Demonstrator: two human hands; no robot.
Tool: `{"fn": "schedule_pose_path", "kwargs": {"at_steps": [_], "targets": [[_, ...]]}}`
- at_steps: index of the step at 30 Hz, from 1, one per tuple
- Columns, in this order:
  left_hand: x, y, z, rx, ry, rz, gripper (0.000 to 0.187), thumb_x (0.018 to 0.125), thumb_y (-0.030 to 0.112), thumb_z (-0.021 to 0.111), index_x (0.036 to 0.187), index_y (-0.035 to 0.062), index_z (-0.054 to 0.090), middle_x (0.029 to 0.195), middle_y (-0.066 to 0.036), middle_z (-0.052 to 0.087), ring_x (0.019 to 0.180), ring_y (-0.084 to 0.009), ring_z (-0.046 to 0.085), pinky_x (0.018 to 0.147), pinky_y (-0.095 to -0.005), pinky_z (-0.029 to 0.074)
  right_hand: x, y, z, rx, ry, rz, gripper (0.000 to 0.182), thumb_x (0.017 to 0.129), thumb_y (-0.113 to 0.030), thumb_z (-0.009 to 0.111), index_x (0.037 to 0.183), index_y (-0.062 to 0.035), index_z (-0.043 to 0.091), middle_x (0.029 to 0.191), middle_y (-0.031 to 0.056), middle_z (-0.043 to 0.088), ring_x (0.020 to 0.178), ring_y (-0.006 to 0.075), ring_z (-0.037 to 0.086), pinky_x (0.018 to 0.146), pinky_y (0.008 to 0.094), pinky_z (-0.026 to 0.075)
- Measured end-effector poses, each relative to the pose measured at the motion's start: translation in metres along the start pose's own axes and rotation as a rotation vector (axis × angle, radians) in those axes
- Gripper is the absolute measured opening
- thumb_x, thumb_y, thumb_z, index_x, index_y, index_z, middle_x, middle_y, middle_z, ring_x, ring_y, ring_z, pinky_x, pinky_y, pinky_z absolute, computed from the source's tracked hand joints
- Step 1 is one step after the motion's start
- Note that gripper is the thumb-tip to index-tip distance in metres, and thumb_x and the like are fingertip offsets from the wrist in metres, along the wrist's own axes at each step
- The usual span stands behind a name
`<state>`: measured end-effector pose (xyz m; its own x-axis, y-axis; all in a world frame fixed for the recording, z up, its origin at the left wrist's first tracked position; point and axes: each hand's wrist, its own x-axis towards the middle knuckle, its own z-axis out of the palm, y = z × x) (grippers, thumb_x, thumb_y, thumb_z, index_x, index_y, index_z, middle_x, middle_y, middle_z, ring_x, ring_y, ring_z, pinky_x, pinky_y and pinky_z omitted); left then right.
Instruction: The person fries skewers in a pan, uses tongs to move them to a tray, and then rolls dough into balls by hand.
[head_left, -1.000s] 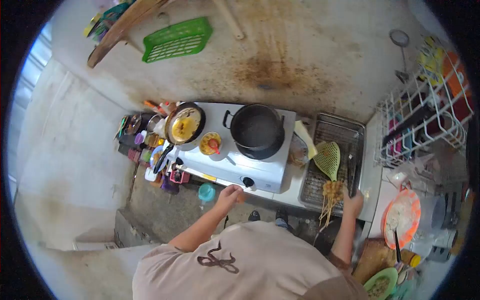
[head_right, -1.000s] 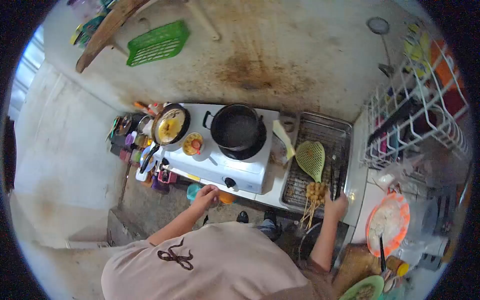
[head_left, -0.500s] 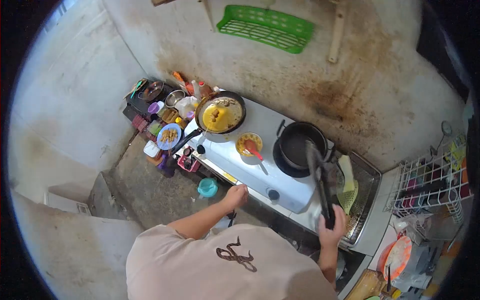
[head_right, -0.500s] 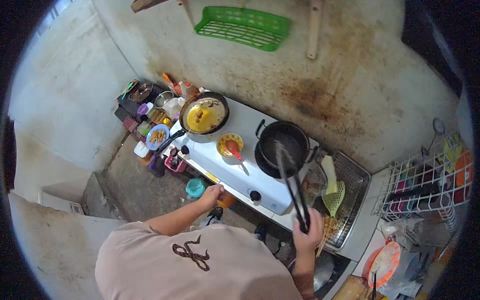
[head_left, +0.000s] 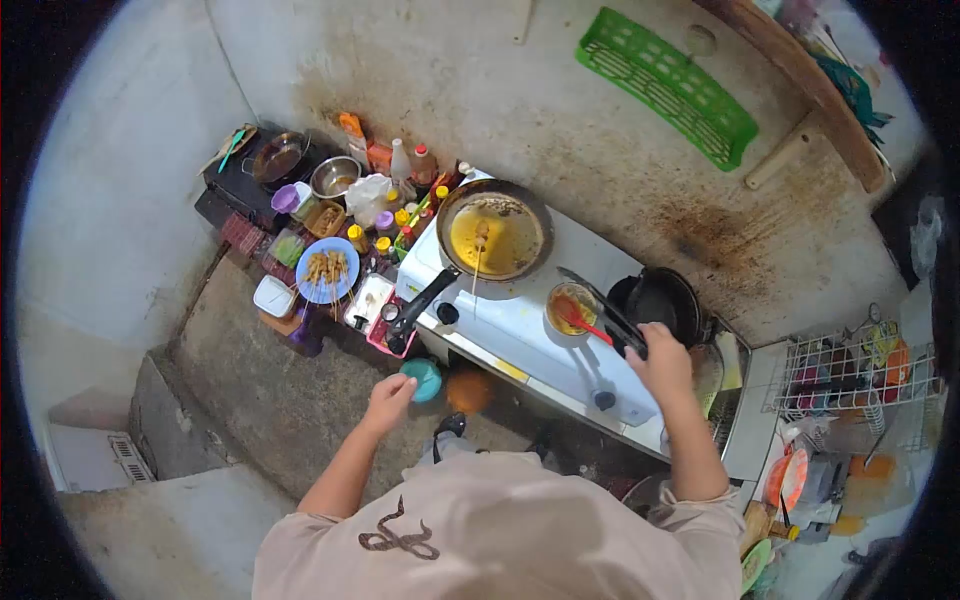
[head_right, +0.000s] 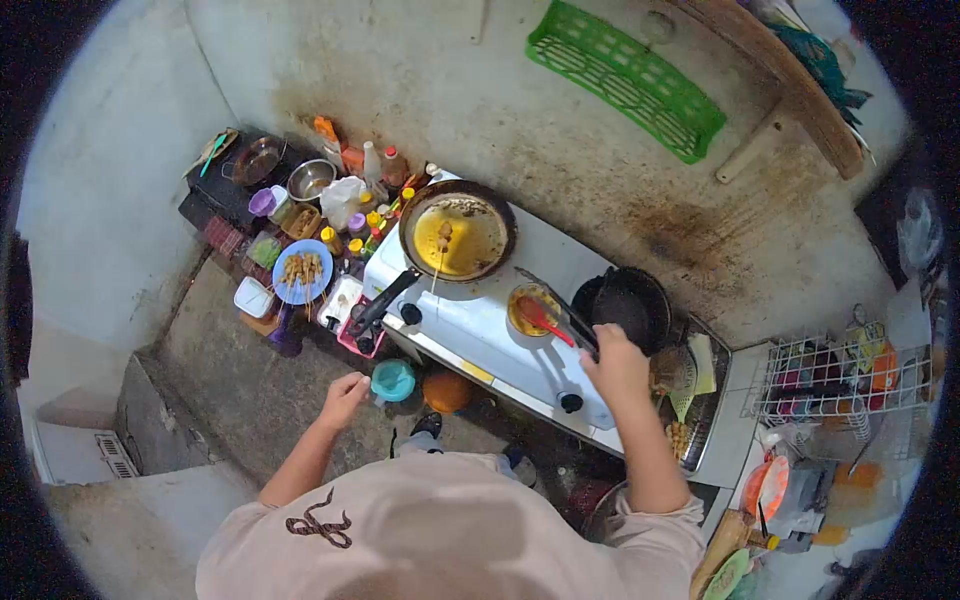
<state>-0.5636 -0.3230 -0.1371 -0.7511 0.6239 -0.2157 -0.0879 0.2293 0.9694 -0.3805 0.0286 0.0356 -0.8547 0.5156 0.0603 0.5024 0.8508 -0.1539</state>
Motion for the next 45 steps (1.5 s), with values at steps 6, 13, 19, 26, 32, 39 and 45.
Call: {"fn": "schedule_pose_path", "kwargs": {"at_steps": [6,13,19,26,32,39,45], "targets": [[-0.007,-0.005,-0.011,-0.229,0.003,-0.069,0.013,0.085,0.018,0.048,0.082,0.0052,0.051,0.075,0.003,0.048,0.068,-0.0054,0.044,0.061,-0.02,0.037,-0.004,-0.015,-0.026,-0.123,-0.004,-0.027,0.04,0.066,-0.022,0.063,0.1,-0.0013,0.053,0.099,0.0124,0.054,0.082,0.0308,0.056,0.07,0.0363,0.046],[-0.012,0.01,0.028,-0.306,0.019,0.056,0.006,0.082,0.013,0.052,0.083,0.0069,0.052,0.072,0.005,0.046,0.065,-0.0034,0.042,0.059,-0.0181,0.036,0.023,-0.01,-0.029,-0.564,-0.043,-0.479,0.015,0.061,-0.014,0.061,0.073,-0.0068,0.054,0.074,0.0058,0.051,0.067,0.0211,0.057,0.053,0.033,0.048],[-0.04,0.023,0.033,-0.333,0.044,0.075,0.006,0.082,0.012,0.052,0.084,0.0065,0.051,0.073,0.004,0.047,0.066,-0.0042,0.044,0.059,-0.0188,0.037,0.066,-0.005,-0.004,-0.665,-0.092,-0.736,0.008,0.066,-0.009,0.054,0.073,-0.0056,0.057,0.07,0.0065,0.056,0.067,0.0223,0.058,0.054,0.0329,0.047],[-0.085,0.016,0.022,-0.313,0.26,0.043,0.008,0.082,0.014,0.052,0.085,0.0067,0.052,0.075,0.004,0.049,0.068,-0.0044,0.046,0.06,-0.0195,0.039,0.096,-0.023,0.025,-0.714,-0.183,-0.797,0.01,0.068,-0.009,0.054,0.077,-0.0051,0.057,0.067,0.0077,0.058,0.067,0.0256,0.059,0.055,0.0362,0.045],[-0.11,0.007,0.022,-0.346,0.391,0.028,0.009,0.082,0.015,0.052,0.085,0.0063,0.052,0.075,0.003,0.05,0.069,-0.0053,0.046,0.062,-0.02,0.038,0.102,-0.027,0.017,-0.721,-0.23,-0.81,0.013,0.065,-0.012,0.058,0.075,-0.0038,0.057,0.066,0.0088,0.059,0.067,0.026,0.059,0.056,0.0362,0.046],[-0.119,0.004,0.022,-0.379,0.451,0.07,0.009,0.082,0.015,0.052,0.085,0.0058,0.052,0.075,0.002,0.051,0.068,-0.006,0.046,0.062,-0.0204,0.039,0.089,0.019,-0.035,-0.492,-0.273,-0.598,0.027,0.058,-0.021,0.069,0.079,-0.0064,0.06,0.077,0.0128,0.06,0.079,0.0277,0.058,0.068,0.0368,0.047],[-0.11,0.011,0.024,-0.303,0.424,0.029,0.01,0.082,0.017,0.051,0.083,0.0074,0.052,0.072,0.003,0.048,0.065,-0.0061,0.045,0.059,-0.0205,0.038,0.071,0.087,-0.044,-0.09,-0.294,-0.285,0.04,0.059,-0.022,0.07,0.093,-0.003,0.06,0.087,0.0166,0.059,0.084,0.0273,0.057,0.074,0.0344,0.044]]}}
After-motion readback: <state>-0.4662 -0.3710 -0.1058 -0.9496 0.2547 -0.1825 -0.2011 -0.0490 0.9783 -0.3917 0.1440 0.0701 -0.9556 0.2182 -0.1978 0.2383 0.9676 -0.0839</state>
